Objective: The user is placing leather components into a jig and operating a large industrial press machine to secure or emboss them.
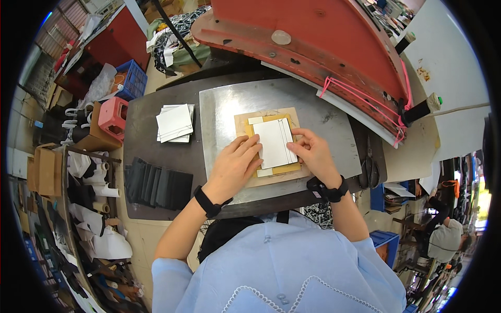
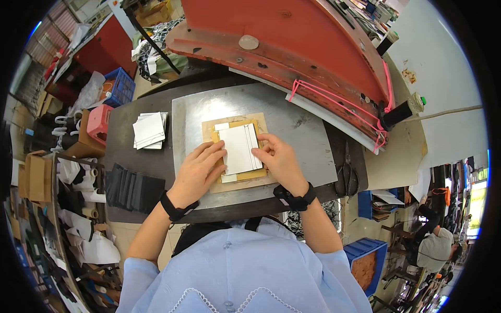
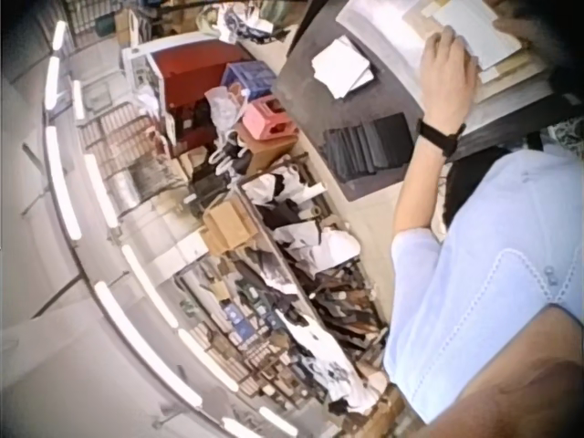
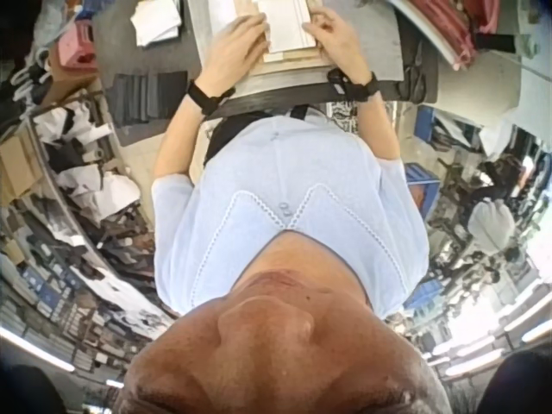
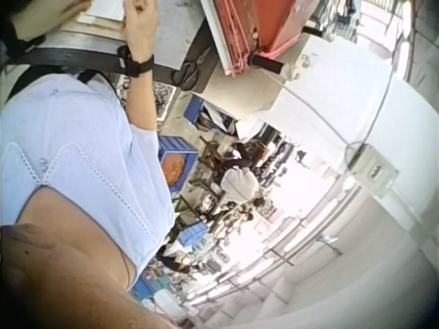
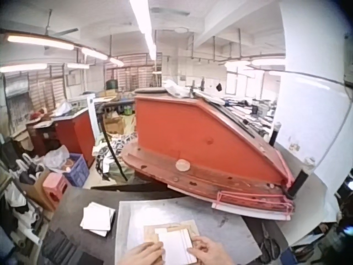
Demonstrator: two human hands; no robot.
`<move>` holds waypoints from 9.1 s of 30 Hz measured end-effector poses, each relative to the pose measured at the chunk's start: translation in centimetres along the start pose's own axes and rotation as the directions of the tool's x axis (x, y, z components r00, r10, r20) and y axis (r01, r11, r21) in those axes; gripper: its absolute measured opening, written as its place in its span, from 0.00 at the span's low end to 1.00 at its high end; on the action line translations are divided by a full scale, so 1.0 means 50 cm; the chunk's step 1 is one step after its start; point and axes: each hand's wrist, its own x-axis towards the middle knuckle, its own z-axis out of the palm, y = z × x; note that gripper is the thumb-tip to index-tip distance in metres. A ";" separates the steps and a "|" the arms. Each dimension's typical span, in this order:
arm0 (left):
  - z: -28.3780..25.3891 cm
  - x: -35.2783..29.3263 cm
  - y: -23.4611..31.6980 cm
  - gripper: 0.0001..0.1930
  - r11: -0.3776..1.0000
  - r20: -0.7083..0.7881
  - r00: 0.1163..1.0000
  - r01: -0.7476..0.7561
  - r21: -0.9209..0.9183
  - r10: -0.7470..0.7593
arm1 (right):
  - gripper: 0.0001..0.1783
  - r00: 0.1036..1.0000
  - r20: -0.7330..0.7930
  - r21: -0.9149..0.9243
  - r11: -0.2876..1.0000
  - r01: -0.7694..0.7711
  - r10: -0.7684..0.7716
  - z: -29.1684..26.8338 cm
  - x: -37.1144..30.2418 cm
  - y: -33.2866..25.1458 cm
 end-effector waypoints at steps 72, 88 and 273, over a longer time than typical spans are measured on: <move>-0.002 0.046 -0.017 0.23 0.972 0.233 0.969 -0.126 0.196 0.079 | 0.17 0.965 0.066 -0.403 0.878 0.259 -0.254 0.014 0.005 0.005; 0.001 0.032 -0.037 0.26 0.995 0.203 0.977 -0.076 0.060 0.062 | 0.21 0.698 0.332 -0.708 0.321 0.628 -0.634 0.038 0.006 0.017; -0.066 -0.059 0.118 0.03 0.530 -0.014 0.998 -0.046 -0.847 0.063 | 0.24 0.874 0.486 0.510 0.809 -0.292 0.010 0.022 -0.161 -0.054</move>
